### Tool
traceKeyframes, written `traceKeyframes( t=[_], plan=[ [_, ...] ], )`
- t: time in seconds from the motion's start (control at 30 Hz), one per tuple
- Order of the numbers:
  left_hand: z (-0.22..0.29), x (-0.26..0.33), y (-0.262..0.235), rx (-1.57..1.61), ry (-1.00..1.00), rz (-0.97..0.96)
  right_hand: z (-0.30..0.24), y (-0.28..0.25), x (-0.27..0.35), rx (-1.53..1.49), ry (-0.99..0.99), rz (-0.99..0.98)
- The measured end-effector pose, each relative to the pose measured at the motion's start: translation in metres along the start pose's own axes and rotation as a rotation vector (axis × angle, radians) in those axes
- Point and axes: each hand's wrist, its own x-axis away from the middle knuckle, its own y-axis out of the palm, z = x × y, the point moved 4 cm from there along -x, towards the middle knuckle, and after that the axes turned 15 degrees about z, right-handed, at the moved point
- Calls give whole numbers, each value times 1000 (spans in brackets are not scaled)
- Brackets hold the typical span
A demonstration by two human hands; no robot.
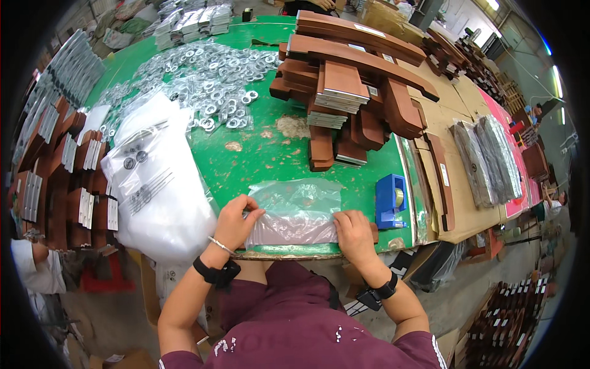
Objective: Packing wooden furniture components into plastic bags and sealing them with tape in a factory setting.
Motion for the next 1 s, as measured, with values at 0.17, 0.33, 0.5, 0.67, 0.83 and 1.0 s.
traceKeyframes(
  t=[0.17, 0.33, 0.5, 0.67, 0.83, 1.0],
  plan=[
    [21, 6, -19, -105, 211, 137, 0, 1, -4, 34, 84, 39],
    [66, 30, -48, -295, 439, -16, -18, 3, -22, 55, -253, -80],
    [44, 34, -44, -534, 362, -251, -31, 25, -29, -117, -204, -291],
    [20, 36, -41, -568, 402, -302, -36, 34, -27, -40, -187, -376],
    [12, 19, -41, -428, 404, -348, -27, 33, -20, -22, -121, -394],
    [19, 3, -51, -284, 413, -335, -13, 27, -16, 47, 31, -413]
  ],
)
